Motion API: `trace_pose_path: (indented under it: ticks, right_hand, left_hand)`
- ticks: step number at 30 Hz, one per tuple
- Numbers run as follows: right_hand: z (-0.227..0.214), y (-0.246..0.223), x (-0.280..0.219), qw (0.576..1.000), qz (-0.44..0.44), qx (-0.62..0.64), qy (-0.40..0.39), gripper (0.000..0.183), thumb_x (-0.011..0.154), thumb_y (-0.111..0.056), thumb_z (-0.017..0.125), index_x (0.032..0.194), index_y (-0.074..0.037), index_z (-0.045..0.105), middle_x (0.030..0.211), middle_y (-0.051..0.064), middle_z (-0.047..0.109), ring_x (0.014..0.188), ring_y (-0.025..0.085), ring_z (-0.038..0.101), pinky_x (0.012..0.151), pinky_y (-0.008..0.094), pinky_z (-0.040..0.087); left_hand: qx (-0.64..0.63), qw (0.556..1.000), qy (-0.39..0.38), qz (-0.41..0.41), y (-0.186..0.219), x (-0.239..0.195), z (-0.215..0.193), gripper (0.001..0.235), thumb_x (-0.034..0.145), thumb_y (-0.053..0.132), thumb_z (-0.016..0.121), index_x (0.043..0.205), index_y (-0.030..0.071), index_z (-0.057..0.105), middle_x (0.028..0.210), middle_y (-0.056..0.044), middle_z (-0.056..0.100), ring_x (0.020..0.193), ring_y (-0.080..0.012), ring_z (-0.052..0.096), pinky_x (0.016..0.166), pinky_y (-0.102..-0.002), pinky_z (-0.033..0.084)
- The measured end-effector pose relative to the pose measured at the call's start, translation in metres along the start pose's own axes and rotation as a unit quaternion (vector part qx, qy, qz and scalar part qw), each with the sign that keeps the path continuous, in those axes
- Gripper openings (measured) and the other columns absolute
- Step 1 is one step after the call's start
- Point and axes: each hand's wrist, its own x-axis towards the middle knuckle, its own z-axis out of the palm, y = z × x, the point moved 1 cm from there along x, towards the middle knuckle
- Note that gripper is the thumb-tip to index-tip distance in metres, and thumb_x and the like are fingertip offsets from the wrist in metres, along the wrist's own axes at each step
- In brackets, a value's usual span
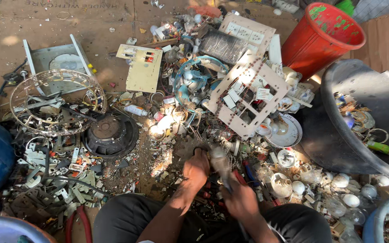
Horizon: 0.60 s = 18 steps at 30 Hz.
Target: The person sits on the ground and uses a hammer to repeatedly strike a metal gear-like object, breaking it apart. The person then picks up the broken pieces and continues to hammer them further.
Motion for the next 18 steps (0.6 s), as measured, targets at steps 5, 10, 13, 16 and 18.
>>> trace_pose_path:
  ticks: [5, 10, 13, 16, 18]
  right_hand:
    - [-0.004, -0.012, -0.005, 0.994, -0.056, -0.004, 0.096, 0.058, 0.079, -0.021, 0.078, 0.132, -0.003, 0.062, 0.102, 0.023, 0.074, 0.082, 0.04, 0.075, 0.066, 0.045, 0.061]
    - [-0.022, -0.023, -0.01, 0.984, -0.074, 0.012, 0.163, 0.057, 0.087, -0.025, 0.075, 0.135, 0.001, 0.057, 0.094, 0.023, 0.075, 0.079, 0.035, 0.077, 0.062, 0.041, 0.061]
    - [-0.005, -0.011, -0.009, 0.986, -0.091, -0.02, 0.141, 0.055, 0.085, -0.025, 0.075, 0.131, 0.002, 0.06, 0.092, 0.026, 0.074, 0.078, 0.04, 0.074, 0.063, 0.045, 0.059]
    - [0.008, 0.016, 0.011, 0.996, -0.022, -0.077, 0.031, 0.05, 0.082, -0.028, 0.077, 0.123, -0.002, 0.066, 0.08, 0.024, 0.073, 0.071, 0.04, 0.07, 0.061, 0.05, 0.056]
    - [0.011, 0.026, 0.003, 0.998, -0.024, -0.052, 0.028, 0.041, 0.083, -0.031, 0.077, 0.114, -0.005, 0.07, 0.076, 0.023, 0.072, 0.068, 0.036, 0.069, 0.058, 0.048, 0.055]
  left_hand:
    - [-0.206, 0.973, 0.074, -0.072, -0.004, 0.006, -0.021, 0.025, 0.089, 0.015, 0.058, 0.109, 0.002, 0.063, 0.103, -0.02, 0.063, 0.066, -0.0327, 0.068, 0.048, -0.043, 0.052]
    - [-0.066, 0.992, 0.093, -0.047, -0.001, 0.01, 0.002, 0.027, 0.1, 0.011, 0.05, 0.117, -0.003, 0.064, 0.106, -0.023, 0.065, 0.057, -0.0218, 0.066, 0.039, -0.03, 0.055]
    - [0.042, 0.995, 0.084, -0.02, -0.002, 0.012, 0.018, 0.029, 0.098, 0.011, 0.052, 0.119, -0.005, 0.065, 0.106, -0.026, 0.066, 0.057, -0.0206, 0.067, 0.044, -0.03, 0.056]
    - [-0.162, 0.973, 0.147, -0.066, 0.001, 0.021, 0.015, 0.023, 0.09, 0.002, 0.058, 0.111, -0.001, 0.067, 0.116, -0.02, 0.065, 0.071, -0.0285, 0.068, 0.058, -0.039, 0.058]
    - [-0.189, 0.968, 0.133, -0.1, -0.002, 0.012, 0.012, 0.02, 0.087, 0.006, 0.062, 0.106, 0.0, 0.068, 0.126, -0.023, 0.064, 0.069, -0.0368, 0.069, 0.061, -0.048, 0.058]
